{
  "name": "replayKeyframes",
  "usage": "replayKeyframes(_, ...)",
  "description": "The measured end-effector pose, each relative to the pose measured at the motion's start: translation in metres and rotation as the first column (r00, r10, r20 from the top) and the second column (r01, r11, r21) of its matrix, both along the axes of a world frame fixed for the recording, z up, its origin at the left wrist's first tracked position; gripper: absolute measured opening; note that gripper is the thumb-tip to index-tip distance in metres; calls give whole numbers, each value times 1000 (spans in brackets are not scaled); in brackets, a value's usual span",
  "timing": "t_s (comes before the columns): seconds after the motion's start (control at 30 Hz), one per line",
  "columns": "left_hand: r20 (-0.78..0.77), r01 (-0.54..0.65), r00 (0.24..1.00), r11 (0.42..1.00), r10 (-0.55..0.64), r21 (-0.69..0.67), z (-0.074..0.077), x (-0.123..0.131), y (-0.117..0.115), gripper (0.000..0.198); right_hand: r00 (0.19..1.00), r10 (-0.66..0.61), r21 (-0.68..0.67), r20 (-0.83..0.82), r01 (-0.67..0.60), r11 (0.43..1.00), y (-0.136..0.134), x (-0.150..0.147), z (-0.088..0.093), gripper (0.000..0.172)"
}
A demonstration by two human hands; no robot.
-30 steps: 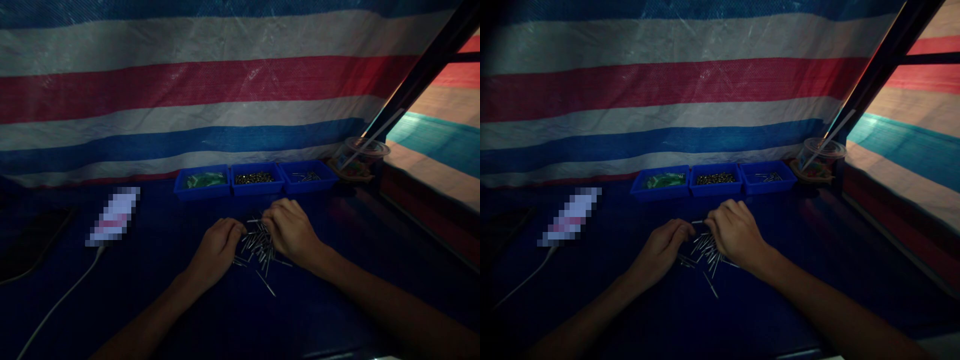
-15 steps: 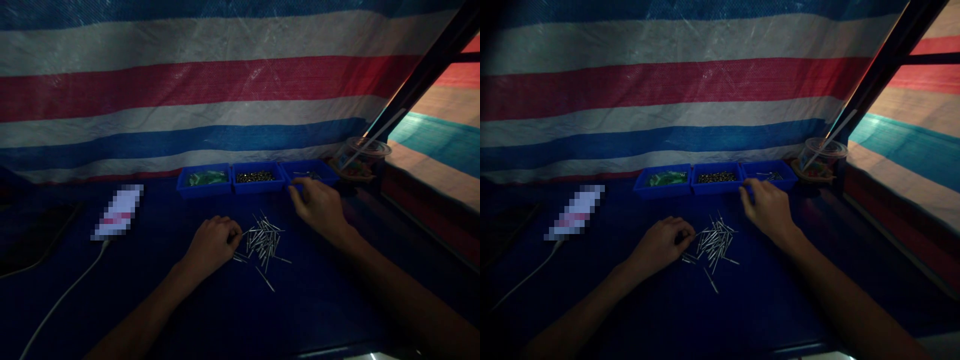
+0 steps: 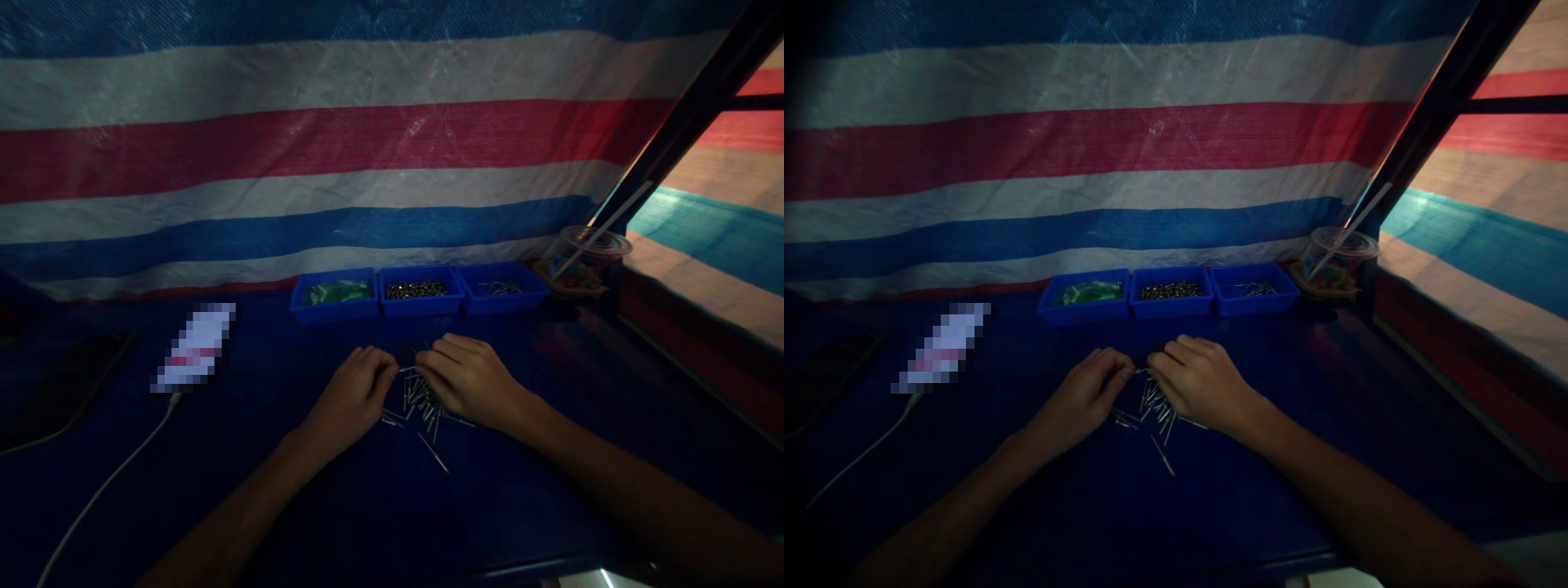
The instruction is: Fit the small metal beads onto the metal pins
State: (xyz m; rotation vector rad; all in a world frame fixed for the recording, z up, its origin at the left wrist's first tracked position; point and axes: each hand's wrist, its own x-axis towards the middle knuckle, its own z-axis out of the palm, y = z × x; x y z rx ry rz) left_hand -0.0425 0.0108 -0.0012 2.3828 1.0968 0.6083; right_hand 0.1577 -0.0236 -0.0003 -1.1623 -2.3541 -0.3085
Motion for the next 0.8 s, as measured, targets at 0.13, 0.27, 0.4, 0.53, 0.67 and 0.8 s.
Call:
replayKeyframes(0.13, -21, -2, 1000, 1000, 2, -29, 0, 4, 2, 19, 975, -109, 130, -192, 135, 982, 4, 23, 25, 21)
replayKeyframes(0.27, -172, 61, 984, 998, -54, 33, -7, 10, 8, 14, 809, -382, 317, -447, 542, 778, 20, 71, 46, 22)
replayKeyframes(0.4, -256, 82, 966, 984, -39, 160, -11, 15, 11, 9, 708, -614, 209, -349, 698, 685, 35, 98, 33, 24)
replayKeyframes(0.53, -267, 49, 964, 980, 5, 195, -6, 17, 9, 16, 852, -480, 85, -210, 505, 859, 32, 71, 6, 24)
replayKeyframes(0.67, -220, -37, 972, 973, 88, 227, 0, 20, 9, 24, 986, -124, -66, -114, 117, 991, 18, 29, -2, 22)
replayKeyframes(0.8, -109, -94, 987, 971, 120, 221, 3, 30, 12, 31, 997, -28, -81, -70, 23, 996, 11, 15, -1, 20)
